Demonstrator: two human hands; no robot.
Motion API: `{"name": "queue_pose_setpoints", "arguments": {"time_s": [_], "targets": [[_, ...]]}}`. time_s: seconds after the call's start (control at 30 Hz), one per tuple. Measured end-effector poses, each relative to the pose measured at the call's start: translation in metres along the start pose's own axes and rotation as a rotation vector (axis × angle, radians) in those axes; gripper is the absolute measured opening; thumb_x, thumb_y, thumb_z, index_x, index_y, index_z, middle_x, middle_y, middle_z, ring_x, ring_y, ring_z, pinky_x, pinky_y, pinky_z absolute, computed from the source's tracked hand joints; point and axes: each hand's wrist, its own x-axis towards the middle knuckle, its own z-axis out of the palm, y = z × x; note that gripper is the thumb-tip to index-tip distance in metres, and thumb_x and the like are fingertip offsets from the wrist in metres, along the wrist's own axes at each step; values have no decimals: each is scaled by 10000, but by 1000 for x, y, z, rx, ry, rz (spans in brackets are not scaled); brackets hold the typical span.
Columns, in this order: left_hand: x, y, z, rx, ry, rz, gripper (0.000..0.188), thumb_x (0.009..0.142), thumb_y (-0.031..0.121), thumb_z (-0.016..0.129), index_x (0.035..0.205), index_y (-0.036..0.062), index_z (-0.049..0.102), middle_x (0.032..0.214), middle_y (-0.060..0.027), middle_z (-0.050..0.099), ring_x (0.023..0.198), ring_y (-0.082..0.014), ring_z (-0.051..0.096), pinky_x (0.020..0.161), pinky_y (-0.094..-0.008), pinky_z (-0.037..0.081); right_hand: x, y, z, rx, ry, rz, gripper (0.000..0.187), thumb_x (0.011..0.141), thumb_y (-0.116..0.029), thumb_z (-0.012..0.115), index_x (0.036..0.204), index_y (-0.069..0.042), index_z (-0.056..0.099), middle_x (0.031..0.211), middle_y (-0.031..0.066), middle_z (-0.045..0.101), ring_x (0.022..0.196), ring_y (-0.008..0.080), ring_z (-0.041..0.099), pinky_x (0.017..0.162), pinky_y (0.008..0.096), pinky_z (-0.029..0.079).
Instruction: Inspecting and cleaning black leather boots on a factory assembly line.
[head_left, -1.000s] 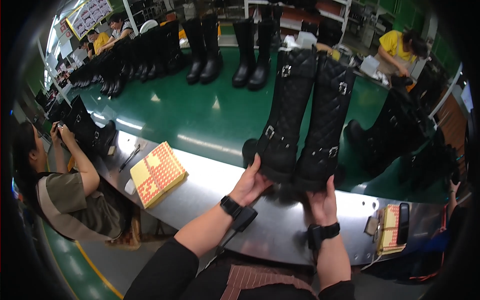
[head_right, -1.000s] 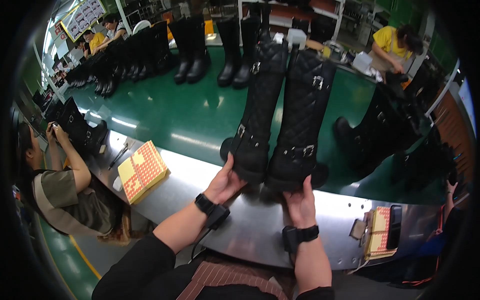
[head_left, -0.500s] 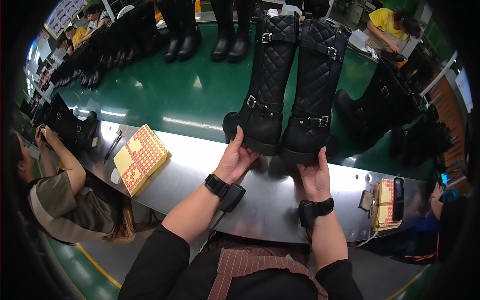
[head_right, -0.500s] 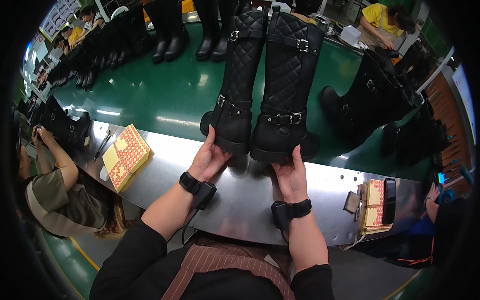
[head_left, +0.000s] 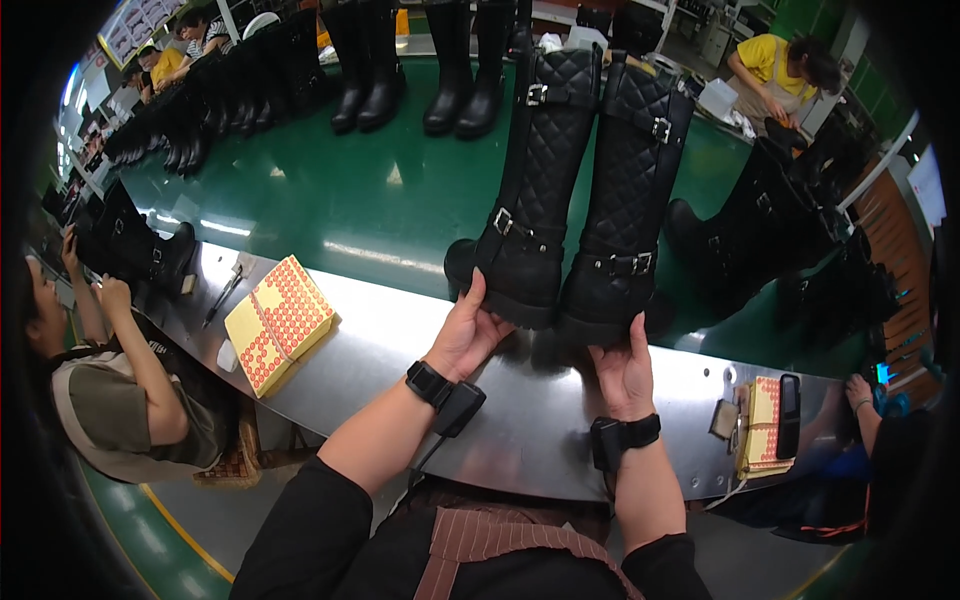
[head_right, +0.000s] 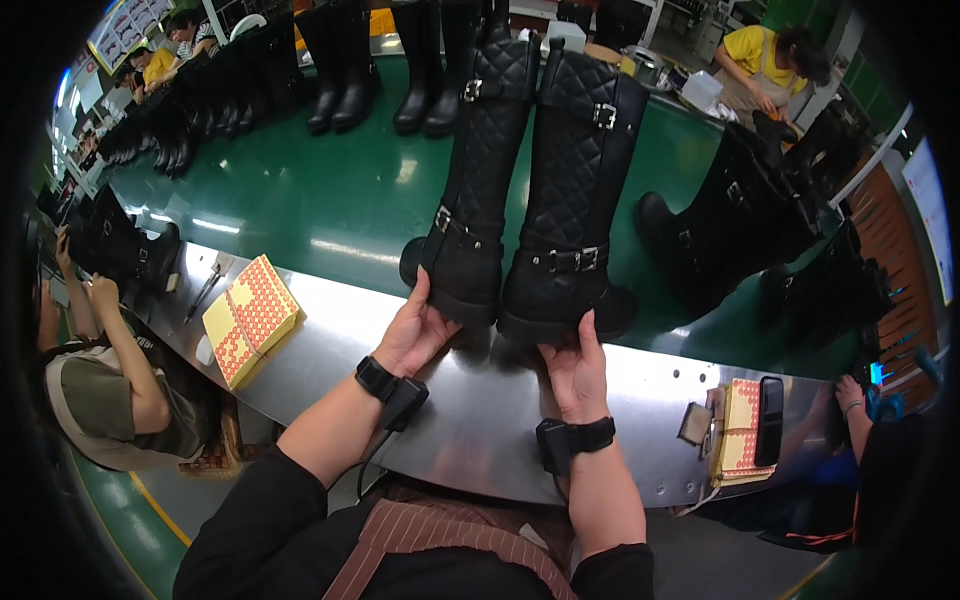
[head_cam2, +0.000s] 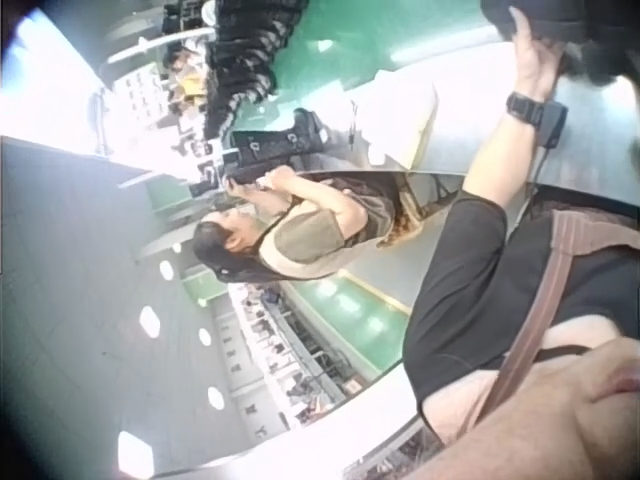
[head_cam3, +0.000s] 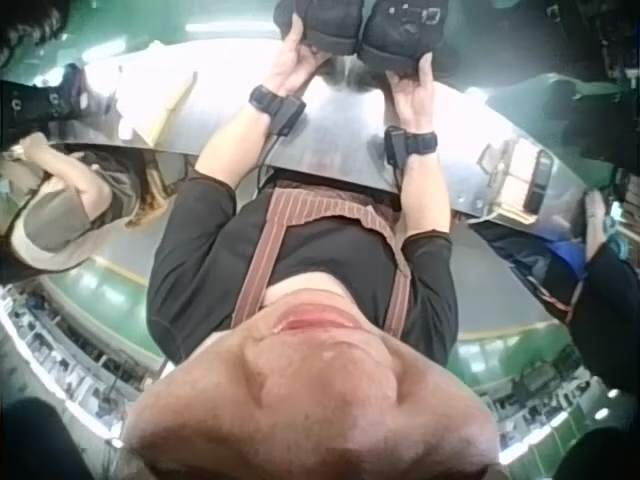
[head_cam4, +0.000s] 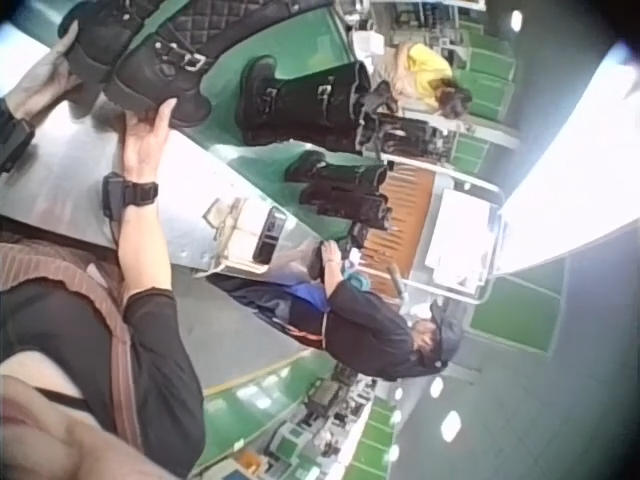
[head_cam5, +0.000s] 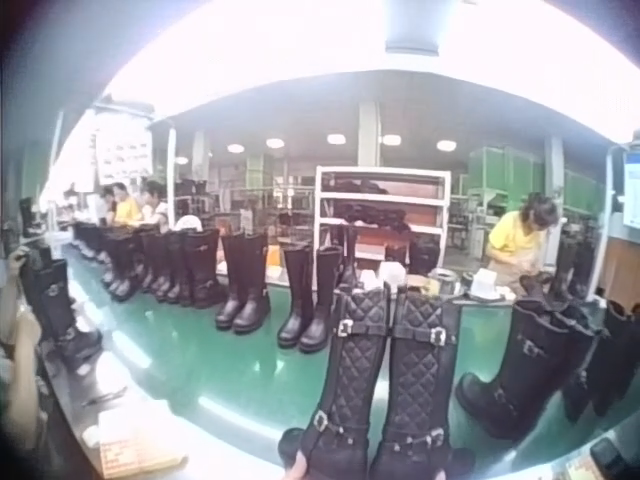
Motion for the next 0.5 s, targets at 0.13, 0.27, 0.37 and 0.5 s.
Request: {"name": "queue_pose_setpoints", "arguments": {"time_s": [0.13,0.27,0.37,0.5], "targets": [[-6,-2,-2,-33,-33,-6,611,935,486,546,1435,199,341,1382,-50,504,1231,-216,522,1016,-429,436,-2,7,-6,-38,-1,-3,456,977,-349,545,1361,-119,460,1325,91,556,1208,261,540,983,437,497],[-1,-2,-3,-13,-70,10,622,913,498,570,1412,191,359,1362,-53,517,1209,-215,532,1019,-437,432,-5,-3,-4,-66,-57,-43,438,974,-340,555,1346,-122,479,1309,87,570,1197,252,549,975,430,495],[0,2,1,-24,-57,23,626,911,470,589,1420,210,331,1375,-55,499,1213,-224,525,1024,-458,425,-1,-1,4,-70,-62,-61,449,968,-336,568,1345,-107,479,1317,83,564,1201,253,543,977,409,491],[-3,3,4,25,-30,26,622,940,500,524,1432,159,353,1417,-49,481,1275,-199,481,1050,-405,396,2,0,-3,-89,-63,-62,469,962,-342,578,1350,-100,473,1341,82,542,1205,258,537,1003,398,469]]}}
